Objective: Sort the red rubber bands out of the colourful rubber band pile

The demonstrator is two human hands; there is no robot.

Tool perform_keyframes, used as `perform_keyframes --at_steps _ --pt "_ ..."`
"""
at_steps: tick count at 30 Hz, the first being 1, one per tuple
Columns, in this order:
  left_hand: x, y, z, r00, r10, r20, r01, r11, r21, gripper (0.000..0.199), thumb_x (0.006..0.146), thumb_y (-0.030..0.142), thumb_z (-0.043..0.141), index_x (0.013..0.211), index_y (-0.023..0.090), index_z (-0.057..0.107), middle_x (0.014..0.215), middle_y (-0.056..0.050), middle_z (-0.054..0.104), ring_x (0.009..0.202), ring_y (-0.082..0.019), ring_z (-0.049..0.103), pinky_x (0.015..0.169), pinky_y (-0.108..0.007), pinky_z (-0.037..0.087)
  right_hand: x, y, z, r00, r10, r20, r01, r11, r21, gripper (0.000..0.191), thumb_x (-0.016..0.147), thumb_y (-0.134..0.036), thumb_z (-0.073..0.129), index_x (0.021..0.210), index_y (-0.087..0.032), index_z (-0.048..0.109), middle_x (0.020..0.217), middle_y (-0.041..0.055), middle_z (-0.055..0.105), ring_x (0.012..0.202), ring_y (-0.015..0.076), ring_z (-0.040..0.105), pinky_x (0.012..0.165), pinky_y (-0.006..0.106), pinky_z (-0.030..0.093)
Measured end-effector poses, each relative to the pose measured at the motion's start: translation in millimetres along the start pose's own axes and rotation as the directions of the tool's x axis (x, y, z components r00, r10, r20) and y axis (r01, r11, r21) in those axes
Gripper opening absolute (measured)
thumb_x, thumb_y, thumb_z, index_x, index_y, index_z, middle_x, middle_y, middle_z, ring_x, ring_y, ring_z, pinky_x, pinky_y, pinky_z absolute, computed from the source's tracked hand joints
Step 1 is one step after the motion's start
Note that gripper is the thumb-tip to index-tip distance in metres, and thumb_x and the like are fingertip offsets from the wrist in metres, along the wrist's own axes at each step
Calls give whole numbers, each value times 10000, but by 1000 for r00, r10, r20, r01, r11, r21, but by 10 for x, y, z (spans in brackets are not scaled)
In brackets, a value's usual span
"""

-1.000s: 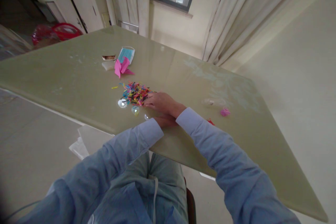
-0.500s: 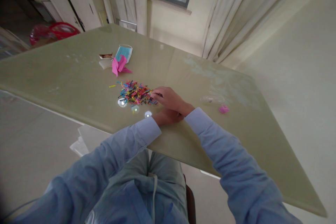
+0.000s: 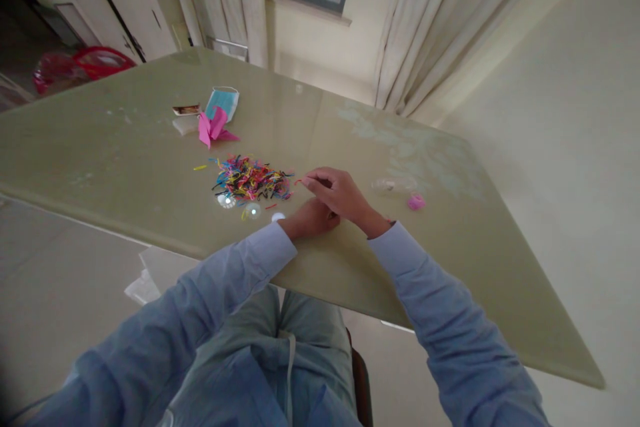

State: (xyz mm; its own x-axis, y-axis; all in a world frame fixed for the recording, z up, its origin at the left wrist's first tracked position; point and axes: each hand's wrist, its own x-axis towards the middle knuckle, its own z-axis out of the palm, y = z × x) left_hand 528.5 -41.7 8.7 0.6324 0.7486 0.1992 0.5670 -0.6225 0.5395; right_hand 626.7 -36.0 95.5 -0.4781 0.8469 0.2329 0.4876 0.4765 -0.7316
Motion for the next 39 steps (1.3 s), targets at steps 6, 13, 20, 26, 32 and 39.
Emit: perform_keyframes --at_steps 6,13,20,26,32,39 --pt "-28 30 -121 998 34 57 -35 999 18 283 907 192 518 1064 149 749 1044 -123 712 971 -241 656 872 -349 508 -438 84 -330 980 138 -144 -118 983 142 366 903 -495 625 893 -152 752 583 -18 539 518 92 446 494 231 339" --pt "-77 39 -151 996 63 64 -65 997 29 269 906 174 518 1042 147 748 1016 -112 694 924 -212 640 859 -325 490 -1122 413 -763 868 326 -375 -281 944 171 352 856 -516 667 833 -171 732 549 -31 494 483 89 406 464 235 346" --pt "-95 19 -133 998 49 44 -49 999 -6 255 879 161 529 1028 153 737 993 -98 693 891 -208 631 843 -328 493 -1602 722 -923 768 392 -507 -379 916 134 342 800 -485 718 891 -157 757 578 -20 557 517 108 479 500 245 399" --pt "-127 -29 -110 997 70 21 -70 997 -10 250 896 177 514 1014 156 734 974 -91 686 892 -202 626 848 -325 489 -1639 1007 -860 864 307 -399 -348 937 -34 329 828 -482 684 911 -180 784 906 85 763 803 196 683 759 330 526" --pt "-269 -29 -184 998 62 -21 -63 995 -71 248 912 192 509 1025 153 726 972 -85 691 855 -179 623 816 -307 489 -1692 1099 -834 892 291 -347 -345 933 -105 356 866 -488 659 965 -167 778 872 90 753 746 188 666 688 313 499" --pt "-655 -23 -548 953 -133 -273 128 991 -38 279 928 293 510 1007 150 737 896 -71 699 741 -148 602 741 -286 489 -1724 1109 -787 910 228 -345 -301 938 -174 303 881 -465 636 940 -193 756 913 82 751 788 202 672 731 344 516"
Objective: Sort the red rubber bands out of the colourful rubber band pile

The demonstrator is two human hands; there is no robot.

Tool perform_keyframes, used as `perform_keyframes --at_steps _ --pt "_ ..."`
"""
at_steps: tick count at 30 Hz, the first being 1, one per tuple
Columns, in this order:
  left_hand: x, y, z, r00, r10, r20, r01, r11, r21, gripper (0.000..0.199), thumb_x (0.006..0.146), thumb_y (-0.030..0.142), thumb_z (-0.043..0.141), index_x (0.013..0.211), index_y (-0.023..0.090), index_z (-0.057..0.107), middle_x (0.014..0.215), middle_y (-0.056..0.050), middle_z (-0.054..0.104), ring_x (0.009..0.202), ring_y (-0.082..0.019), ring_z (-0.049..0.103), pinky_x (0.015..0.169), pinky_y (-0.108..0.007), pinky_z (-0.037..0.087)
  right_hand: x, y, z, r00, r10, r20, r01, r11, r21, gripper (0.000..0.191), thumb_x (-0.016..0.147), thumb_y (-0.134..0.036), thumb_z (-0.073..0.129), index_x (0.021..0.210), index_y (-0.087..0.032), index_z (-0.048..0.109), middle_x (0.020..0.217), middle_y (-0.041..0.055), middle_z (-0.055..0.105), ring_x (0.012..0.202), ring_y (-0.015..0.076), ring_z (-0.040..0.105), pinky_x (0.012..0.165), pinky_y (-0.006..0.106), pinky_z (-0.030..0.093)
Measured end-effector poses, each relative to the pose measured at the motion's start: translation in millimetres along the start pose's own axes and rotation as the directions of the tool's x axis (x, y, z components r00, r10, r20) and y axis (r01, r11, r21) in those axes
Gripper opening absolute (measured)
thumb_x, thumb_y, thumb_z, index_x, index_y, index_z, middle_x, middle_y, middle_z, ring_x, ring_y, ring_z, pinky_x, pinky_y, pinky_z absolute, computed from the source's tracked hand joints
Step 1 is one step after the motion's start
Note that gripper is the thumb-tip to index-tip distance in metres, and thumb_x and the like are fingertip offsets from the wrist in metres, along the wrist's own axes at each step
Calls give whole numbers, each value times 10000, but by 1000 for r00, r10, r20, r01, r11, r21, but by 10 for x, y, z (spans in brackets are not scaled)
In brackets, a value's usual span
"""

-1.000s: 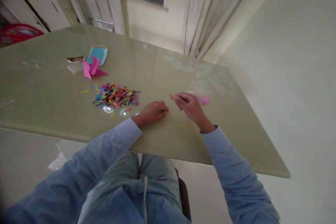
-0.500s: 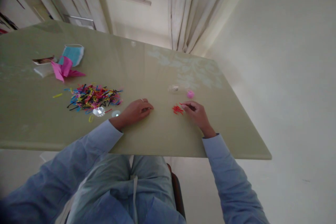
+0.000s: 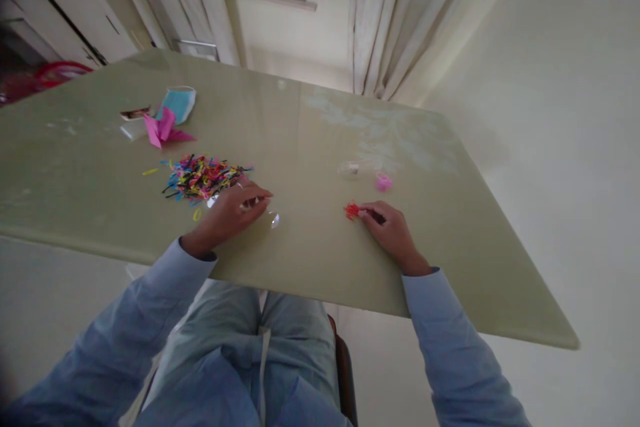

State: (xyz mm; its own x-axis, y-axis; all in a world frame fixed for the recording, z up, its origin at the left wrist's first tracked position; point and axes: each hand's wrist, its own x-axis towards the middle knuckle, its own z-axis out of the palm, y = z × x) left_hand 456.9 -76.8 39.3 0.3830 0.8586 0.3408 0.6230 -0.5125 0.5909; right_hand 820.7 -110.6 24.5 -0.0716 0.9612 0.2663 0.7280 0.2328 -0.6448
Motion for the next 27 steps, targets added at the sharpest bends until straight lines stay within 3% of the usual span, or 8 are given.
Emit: perform_keyframes --at_steps 4,7,9,16,20,23,27 --pt "-223 -230 -448 975 -138 -174 165 975 152 314 899 409 571 1032 187 750 873 -48 705 707 -152 592 722 -288 507 -7 40 4 1000 -12 0 12 1000 -17 291 879 -456 634 954 -201 754 935 81 751 810 211 677 747 357 528" --pt "-393 -448 -696 984 -125 -124 153 957 248 283 880 438 614 972 222 772 905 -50 720 809 -191 649 798 -312 526 -4 41 0 1000 -23 -1 23 999 -34 292 878 -462 629 953 -209 754 939 80 753 817 219 681 761 369 533" --pt "-471 -550 -761 991 -116 -63 129 951 283 275 902 433 598 964 239 782 954 -55 737 871 -209 672 844 -328 528 -3 22 -1 1000 -28 -6 28 999 -42 290 875 -466 628 945 -215 754 937 81 753 815 227 683 756 376 536" --pt "-417 -496 -593 986 -168 15 151 922 357 311 928 448 581 969 220 790 1017 -101 737 981 -263 671 898 -400 522 -6 -45 -11 1000 -16 -18 15 999 -44 285 872 -474 627 951 -231 755 943 83 756 818 244 692 757 396 553" --pt "-357 -421 -527 967 -241 82 190 898 397 261 931 386 587 912 226 792 973 -94 714 936 -249 655 838 -364 511 -7 -27 -14 1000 -13 -22 13 999 -39 288 870 -476 628 950 -233 759 933 86 757 802 241 691 743 388 554" --pt "-369 -425 -503 958 -284 47 241 880 410 261 941 337 555 911 211 781 986 -99 691 907 -243 645 791 -345 496 -7 -1 -9 1000 -16 -21 15 999 -37 289 874 -476 630 953 -230 759 935 83 759 795 235 691 735 380 553" --pt "-395 -436 -469 975 -210 -66 220 933 284 271 945 316 528 891 172 752 953 -103 686 889 -228 626 820 -350 480 -4 22 -6 1000 -21 -23 20 999 -47 302 876 -487 633 958 -226 762 935 81 757 796 231 691 747 378 554"
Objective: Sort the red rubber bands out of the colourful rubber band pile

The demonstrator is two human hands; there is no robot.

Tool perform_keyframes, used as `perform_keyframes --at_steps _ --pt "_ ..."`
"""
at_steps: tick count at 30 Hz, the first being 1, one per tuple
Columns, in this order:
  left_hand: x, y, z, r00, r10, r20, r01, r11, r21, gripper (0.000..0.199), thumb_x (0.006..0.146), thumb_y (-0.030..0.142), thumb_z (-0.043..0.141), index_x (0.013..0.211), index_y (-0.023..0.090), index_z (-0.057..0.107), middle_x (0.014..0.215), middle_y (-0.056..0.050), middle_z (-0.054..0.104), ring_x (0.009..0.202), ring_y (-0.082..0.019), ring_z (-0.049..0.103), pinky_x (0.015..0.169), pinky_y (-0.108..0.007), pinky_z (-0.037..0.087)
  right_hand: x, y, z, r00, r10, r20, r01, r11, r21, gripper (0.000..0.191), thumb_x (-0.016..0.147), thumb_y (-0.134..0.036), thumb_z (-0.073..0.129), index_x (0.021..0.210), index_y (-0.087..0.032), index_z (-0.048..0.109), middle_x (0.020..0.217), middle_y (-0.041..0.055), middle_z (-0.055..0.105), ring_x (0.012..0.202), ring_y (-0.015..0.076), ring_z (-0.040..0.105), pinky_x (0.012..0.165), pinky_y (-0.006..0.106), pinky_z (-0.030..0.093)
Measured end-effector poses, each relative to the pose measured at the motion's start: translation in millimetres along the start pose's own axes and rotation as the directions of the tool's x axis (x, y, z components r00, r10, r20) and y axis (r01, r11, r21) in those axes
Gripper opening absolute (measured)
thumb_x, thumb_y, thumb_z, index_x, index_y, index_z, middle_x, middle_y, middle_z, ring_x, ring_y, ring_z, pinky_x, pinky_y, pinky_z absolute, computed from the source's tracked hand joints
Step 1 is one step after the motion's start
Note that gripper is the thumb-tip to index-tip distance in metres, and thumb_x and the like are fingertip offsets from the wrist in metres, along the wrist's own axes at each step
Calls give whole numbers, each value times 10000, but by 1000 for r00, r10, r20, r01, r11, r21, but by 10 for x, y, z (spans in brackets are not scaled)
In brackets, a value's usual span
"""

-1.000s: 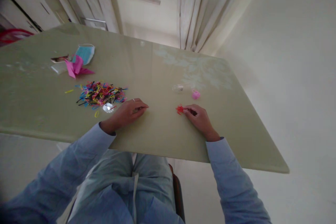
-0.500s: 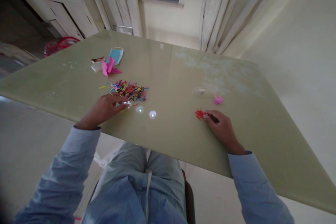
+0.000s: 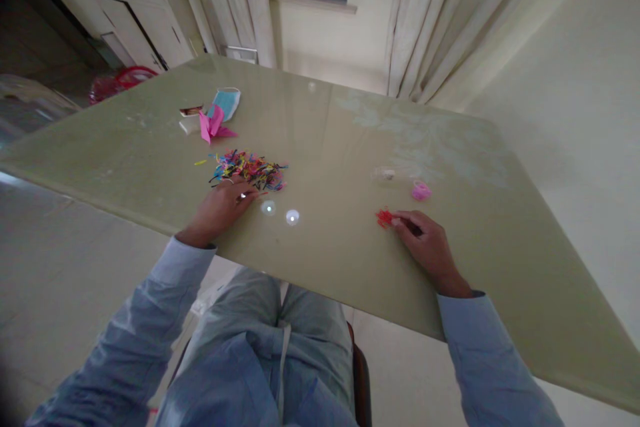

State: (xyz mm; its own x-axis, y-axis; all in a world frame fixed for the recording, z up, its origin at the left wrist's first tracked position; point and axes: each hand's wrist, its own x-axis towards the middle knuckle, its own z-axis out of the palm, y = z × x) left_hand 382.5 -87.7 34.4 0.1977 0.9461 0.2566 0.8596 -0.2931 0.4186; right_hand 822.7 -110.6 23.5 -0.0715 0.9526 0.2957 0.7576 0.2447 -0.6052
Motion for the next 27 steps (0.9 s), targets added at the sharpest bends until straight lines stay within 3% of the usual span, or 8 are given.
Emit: perform_keyframes --at_steps 3,5,12,16,18,20,24,27 --pt "0 103 -5 985 -18 -169 -29 962 -273 264 928 367 572 865 160 723 858 -71 675 822 -190 599 793 -317 469 1 5 1 1000 4 -9 -3 1000 14 328 873 -511 636 965 -223 763 923 84 754 792 230 689 747 376 558" --pt "3 252 -28 980 -65 -188 -36 870 -491 266 905 405 614 856 160 707 790 -40 649 739 -158 565 721 -285 454 0 7 6 1000 13 -15 -13 1000 21 340 868 -521 641 970 -220 761 918 87 752 782 228 686 738 373 559" --pt "-51 951 -103 993 -99 65 95 335 -937 340 872 473 688 752 162 618 610 16 522 575 -98 461 583 -234 378 -6 15 26 1000 14 -17 -14 1000 25 336 878 -494 643 988 -195 751 920 88 749 739 194 659 702 341 532" --pt "-54 1174 -80 986 -75 147 159 210 -965 364 828 499 735 781 151 639 611 15 532 562 -90 456 553 -222 364 -12 21 26 1000 -9 -19 9 999 34 320 881 -464 649 998 -186 753 886 79 738 718 181 643 693 328 518" --pt "-15 1235 -29 987 -56 150 159 252 -954 373 836 511 720 790 147 656 608 16 533 559 -90 455 547 -223 363 -12 26 31 1000 -7 -22 8 999 40 313 880 -455 649 990 -180 752 869 77 732 717 180 641 679 321 508" --pt "64 1289 78 992 -26 123 123 380 -917 356 866 498 687 816 145 685 622 11 557 568 -95 466 550 -228 367 -9 29 36 1000 0 -19 1 998 57 310 878 -447 649 990 -177 751 869 76 728 729 182 643 674 317 500" --pt "317 1459 474 989 149 -5 -114 733 -670 221 928 335 633 878 146 734 803 -38 685 720 -132 569 677 -256 432 -2 23 24 999 37 -30 -33 992 118 323 858 -449 660 997 -174 754 856 71 720 715 174 629 668 312 495" --pt "505 1651 790 941 327 84 -259 859 -442 226 975 282 564 961 147 744 923 -75 704 884 -184 620 803 -299 465 -3 19 2 995 82 -48 -73 982 174 345 831 -457 674 998 -166 756 873 78 720 712 172 623 661 310 497"
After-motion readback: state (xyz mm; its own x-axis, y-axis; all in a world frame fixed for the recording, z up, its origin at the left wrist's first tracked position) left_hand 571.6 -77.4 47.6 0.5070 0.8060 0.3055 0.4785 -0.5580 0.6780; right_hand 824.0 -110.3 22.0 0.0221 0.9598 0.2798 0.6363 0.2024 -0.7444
